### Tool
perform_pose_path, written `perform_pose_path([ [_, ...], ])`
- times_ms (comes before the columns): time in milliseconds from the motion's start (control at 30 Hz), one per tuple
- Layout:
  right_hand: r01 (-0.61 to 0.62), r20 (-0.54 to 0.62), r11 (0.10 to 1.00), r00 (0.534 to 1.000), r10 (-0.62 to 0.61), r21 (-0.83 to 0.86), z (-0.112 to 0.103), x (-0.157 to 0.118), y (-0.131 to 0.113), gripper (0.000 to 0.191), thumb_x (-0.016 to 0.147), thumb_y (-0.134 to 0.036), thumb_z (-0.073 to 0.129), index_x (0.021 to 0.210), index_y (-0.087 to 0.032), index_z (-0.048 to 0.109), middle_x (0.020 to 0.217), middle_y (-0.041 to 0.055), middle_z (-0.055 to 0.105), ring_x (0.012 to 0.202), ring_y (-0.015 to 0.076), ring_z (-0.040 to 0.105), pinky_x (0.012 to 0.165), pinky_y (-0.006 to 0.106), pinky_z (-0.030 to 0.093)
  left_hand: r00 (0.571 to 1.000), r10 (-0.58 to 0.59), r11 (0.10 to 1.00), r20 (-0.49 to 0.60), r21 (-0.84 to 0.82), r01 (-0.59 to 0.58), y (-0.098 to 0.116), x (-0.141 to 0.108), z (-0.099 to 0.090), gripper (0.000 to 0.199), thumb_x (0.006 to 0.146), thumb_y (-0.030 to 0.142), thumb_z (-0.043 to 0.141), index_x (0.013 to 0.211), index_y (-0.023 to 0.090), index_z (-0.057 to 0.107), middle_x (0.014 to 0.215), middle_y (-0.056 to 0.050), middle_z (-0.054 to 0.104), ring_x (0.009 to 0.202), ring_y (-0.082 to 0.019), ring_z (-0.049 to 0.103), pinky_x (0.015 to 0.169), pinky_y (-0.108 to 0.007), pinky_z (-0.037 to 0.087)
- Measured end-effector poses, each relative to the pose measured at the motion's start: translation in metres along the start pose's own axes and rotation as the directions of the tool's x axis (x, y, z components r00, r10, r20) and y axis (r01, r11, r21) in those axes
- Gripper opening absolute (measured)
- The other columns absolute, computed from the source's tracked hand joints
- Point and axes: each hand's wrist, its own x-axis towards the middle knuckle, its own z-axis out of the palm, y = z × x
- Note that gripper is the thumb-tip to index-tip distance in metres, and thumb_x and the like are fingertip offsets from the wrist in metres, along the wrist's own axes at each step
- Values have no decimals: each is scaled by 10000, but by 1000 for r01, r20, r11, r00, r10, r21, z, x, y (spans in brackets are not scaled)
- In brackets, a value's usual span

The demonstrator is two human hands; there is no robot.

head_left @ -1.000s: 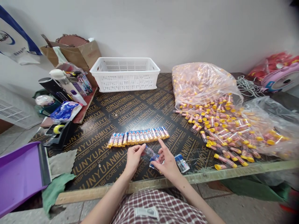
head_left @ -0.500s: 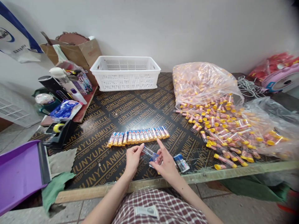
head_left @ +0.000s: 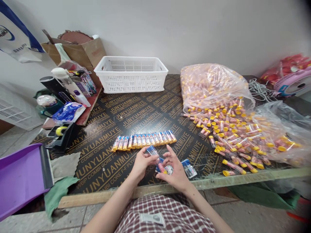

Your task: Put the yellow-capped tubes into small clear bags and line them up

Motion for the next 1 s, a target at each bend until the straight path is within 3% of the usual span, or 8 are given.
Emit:
perform_pose_path([
  [100, 57, 85, 998, 995, -56, -11, -10, -4, -1, 934, 672, -186, 716, 1427, -325, 184, 1142, 48, 499, 827, 140, 575, 860, 376, 494, 1000, -9, 1000, -26, -19, 9, 9, 4, -5, 544, 495, 271, 842, 937, 134, 555, 721, -44, 695, 581, -144, 648, 587, -257, 525],
  [267, -127, 80, 989, 989, 121, 70, -3, -4, 1, 685, 770, -229, 632, 1364, -269, 294, 905, 6, 607, 703, 126, 616, 689, 296, 534, 999, -20, 999, -27, -32, 19, 9, 3, -3, 482, 499, 258, 841, 887, 131, 585, 688, -34, 689, 576, -142, 649, 583, -248, 528],
  [400, -118, -95, 993, 989, 117, -14, 1, 0, 6, 451, 795, -239, 601, 1214, -218, 434, 824, 4, 614, 687, 135, 600, 650, 277, 511, 998, -42, 999, -51, 20, 43, 4, 3, -6, 354, 556, 296, 804, 811, 119, 635, 713, -60, 701, 606, -146, 656, 587, -242, 526],
  [567, -60, -308, 984, 951, 6, -168, -13, 2, 0, 99, 836, -282, 578, 881, -205, 621, 827, 33, 604, 708, 156, 571, 608, 278, 460, 991, -62, 998, -121, -40, 58, 3, 7, -16, 255, 588, 313, 770, 719, 118, 672, 714, -45, 698, 607, -124, 629, 592, -248, 532],
  [633, -21, -354, 988, 935, -36, -156, -17, 0, -4, 92, 846, -265, 576, 836, -213, 651, 859, 45, 607, 780, 173, 583, 647, 291, 468, 986, -82, 994, -143, -81, 71, 3, 9, -17, 264, 568, 310, 787, 706, 111, 680, 711, -52, 700, 608, -126, 627, 608, -259, 538],
  [767, 80, -411, 984, 901, -140, -159, -15, -6, -10, 175, 832, -195, 594, 989, -246, 652, 976, 60, 592, 908, 196, 588, 788, 346, 490, 974, -108, 981, -200, -179, 72, 4, 10, -16, 292, 543, 330, 813, 678, 110, 675, 672, -53, 696, 599, -141, 635, 620, -283, 548],
  [1000, 175, -350, 951, 900, -260, -256, -6, -8, -11, 318, 834, -119, 554, 1100, -273, 631, 991, 69, 590, 921, 202, 594, 822, 371, 507, 975, -95, 982, -203, -177, 59, 4, 7, -13, 342, 543, 383, 816, 683, 105, 673, 660, -59, 692, 617, -157, 643, 636, -295, 549],
])
